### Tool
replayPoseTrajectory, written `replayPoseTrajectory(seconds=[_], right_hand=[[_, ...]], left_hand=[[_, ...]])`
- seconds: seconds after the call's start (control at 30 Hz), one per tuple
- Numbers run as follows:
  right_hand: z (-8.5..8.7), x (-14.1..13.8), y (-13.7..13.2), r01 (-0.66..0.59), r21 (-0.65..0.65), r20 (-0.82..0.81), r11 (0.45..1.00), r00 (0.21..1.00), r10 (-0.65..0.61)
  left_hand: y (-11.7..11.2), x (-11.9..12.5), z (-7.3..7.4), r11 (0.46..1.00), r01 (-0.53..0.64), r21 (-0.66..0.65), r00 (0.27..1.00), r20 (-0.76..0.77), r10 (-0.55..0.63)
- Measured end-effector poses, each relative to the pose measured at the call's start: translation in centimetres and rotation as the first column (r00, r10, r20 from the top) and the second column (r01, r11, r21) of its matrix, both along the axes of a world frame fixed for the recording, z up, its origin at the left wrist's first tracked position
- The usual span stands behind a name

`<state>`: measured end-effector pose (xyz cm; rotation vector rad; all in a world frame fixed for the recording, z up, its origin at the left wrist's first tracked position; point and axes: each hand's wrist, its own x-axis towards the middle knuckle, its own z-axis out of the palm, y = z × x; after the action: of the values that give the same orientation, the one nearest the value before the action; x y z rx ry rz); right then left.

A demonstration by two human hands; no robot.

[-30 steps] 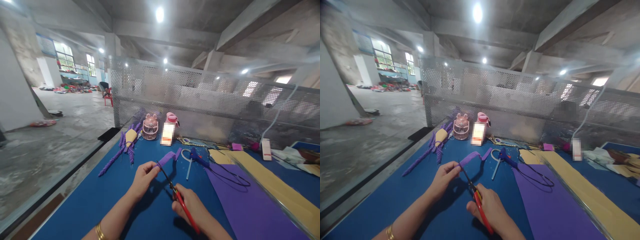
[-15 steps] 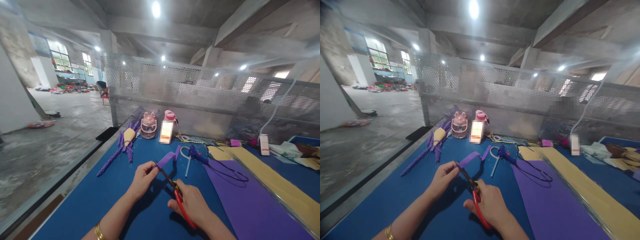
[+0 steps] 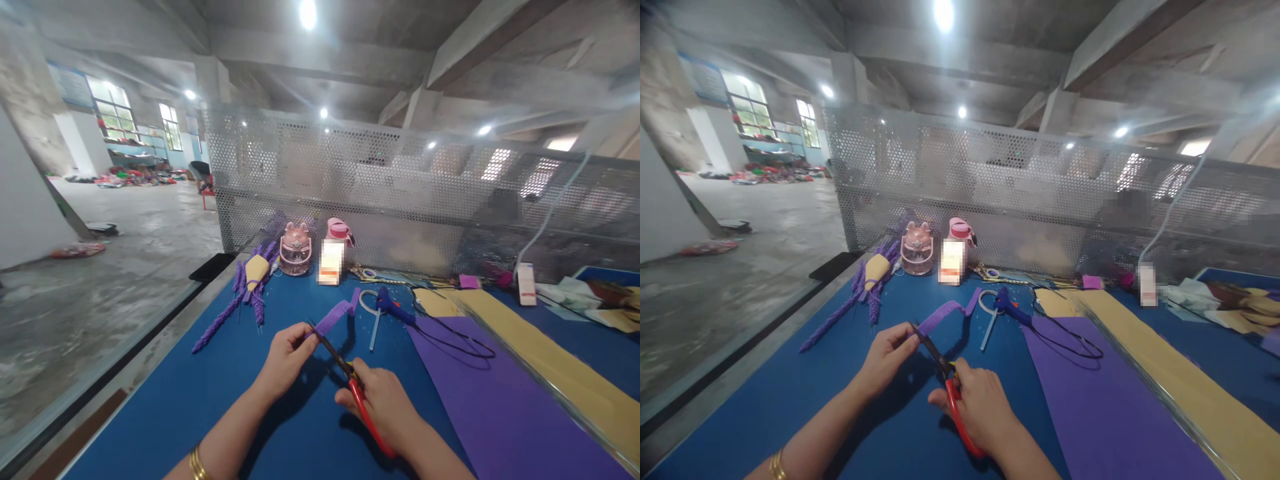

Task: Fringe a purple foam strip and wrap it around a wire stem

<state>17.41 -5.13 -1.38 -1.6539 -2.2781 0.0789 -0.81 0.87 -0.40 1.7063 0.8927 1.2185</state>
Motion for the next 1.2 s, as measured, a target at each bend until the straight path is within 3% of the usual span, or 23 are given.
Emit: replayPoseTrajectory(seconds=[0.6, 1.2], right_hand=[[-0.60, -0.04, 0.26, -0.027, 0.002, -0.059, 1.000, 0.998, 0.027], [-0.83, 0.04, 0.43, -0.020, 0.039, -0.016, 0.999, 1.000, 0.021]], left_hand=[[-0.06, 0.08, 0.05, 1.000, 0.009, -0.025, 0.999, 0.046, -0.007], [0.10, -0.09, -0.13, 0.998, 0.035, -0.049, 0.998, 0.049, -0.033]])
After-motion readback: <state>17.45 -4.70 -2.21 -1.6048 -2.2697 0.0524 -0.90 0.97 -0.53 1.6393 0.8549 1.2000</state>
